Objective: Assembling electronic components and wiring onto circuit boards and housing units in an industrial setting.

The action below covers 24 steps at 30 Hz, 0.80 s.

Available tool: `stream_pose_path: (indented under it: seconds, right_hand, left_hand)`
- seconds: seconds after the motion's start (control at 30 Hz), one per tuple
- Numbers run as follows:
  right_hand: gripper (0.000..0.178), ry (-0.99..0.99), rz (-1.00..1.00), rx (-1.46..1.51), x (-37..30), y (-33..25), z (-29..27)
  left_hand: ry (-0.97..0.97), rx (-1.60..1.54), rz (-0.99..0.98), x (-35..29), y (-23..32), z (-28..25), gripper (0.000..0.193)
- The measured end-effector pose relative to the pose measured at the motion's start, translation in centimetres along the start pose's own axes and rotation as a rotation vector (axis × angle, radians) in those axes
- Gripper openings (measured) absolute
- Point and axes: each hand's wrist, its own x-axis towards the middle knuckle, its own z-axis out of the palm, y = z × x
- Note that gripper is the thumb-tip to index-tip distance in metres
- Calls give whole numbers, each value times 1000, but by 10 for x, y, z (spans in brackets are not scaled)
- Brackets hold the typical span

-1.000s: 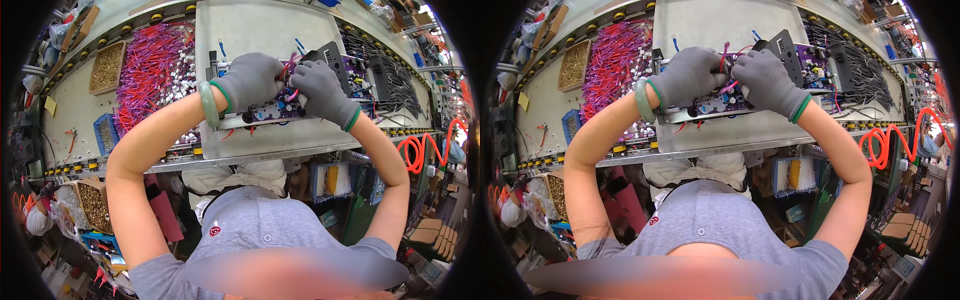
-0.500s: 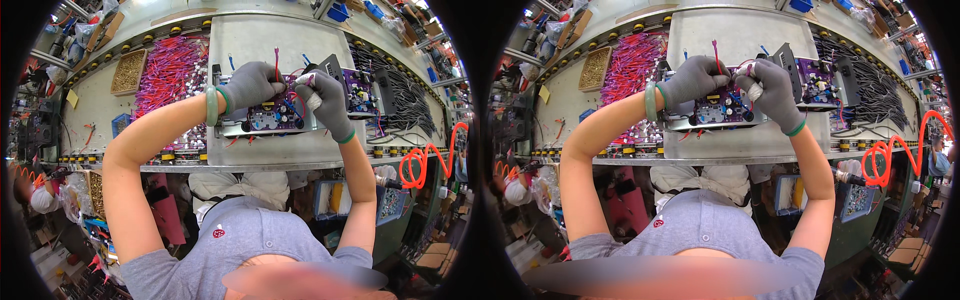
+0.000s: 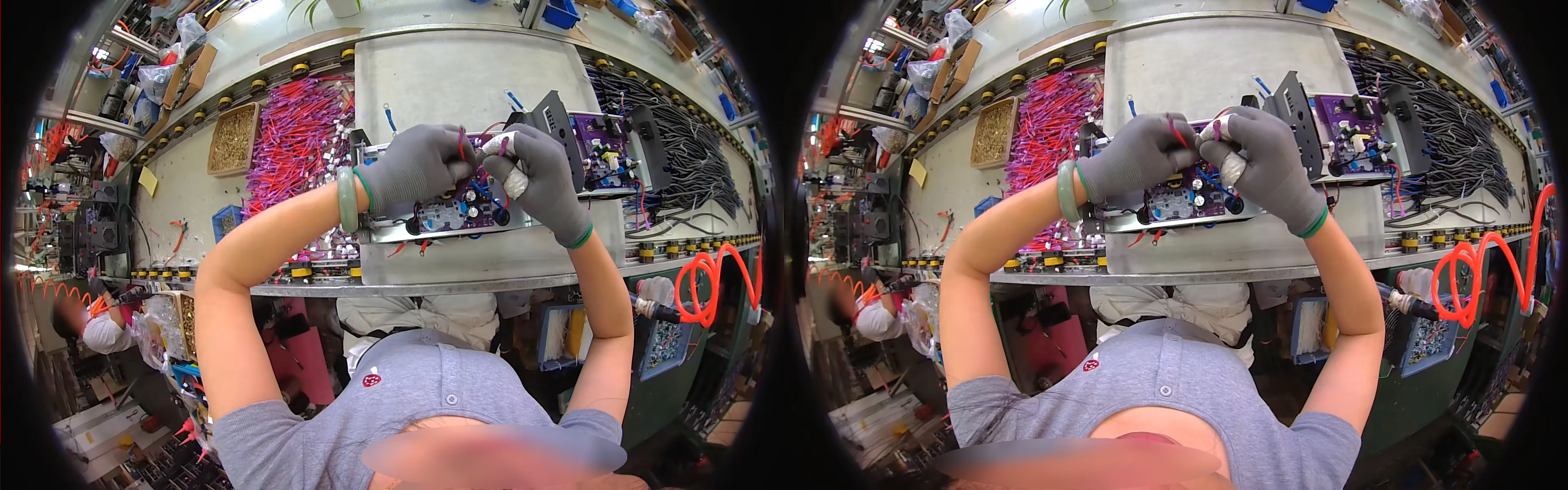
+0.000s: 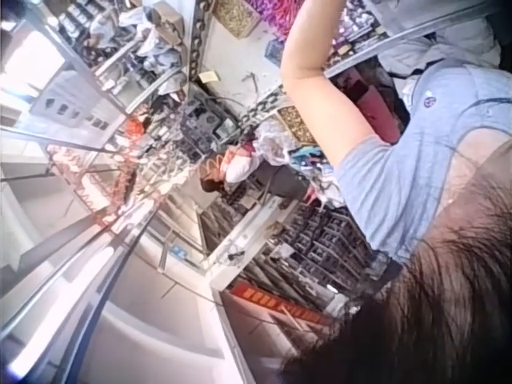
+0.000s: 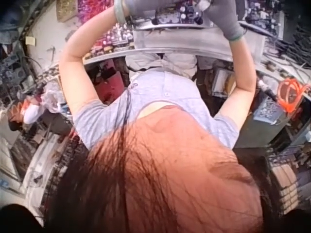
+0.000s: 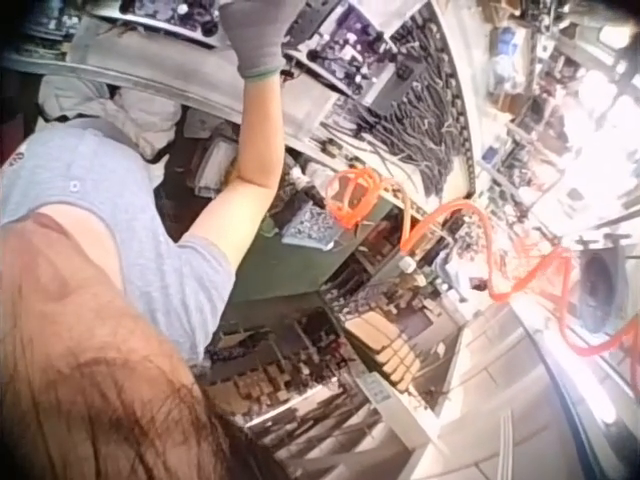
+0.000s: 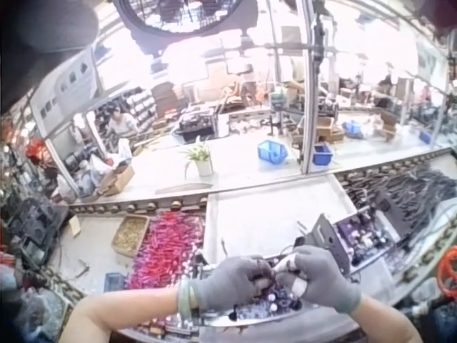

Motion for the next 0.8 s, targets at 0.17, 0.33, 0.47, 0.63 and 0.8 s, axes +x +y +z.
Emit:
stream_pose_path:
  seconds: [0.17,0.33,0.47,0.63,0.8]
  right_hand:
    - [7,2,-14,-21,-1,2,0]
    - [7,67,-133,-54,5,-2,2]
    - [8,65,-71,-33,3,-6,2]
    - [12,36,3,25,-2,-2,0]
    - [13,35,0,53,-4,6,1]
  left_hand:
    - [126,381,341,3,3,6,16]
    - [-153,508,48,17,26,-6,20]
    - [-225,673,77,27,44,-18,21]
    - [-186,709,10,16,36,-17,24]
    - [-148,738,200,17,30,-7,20]
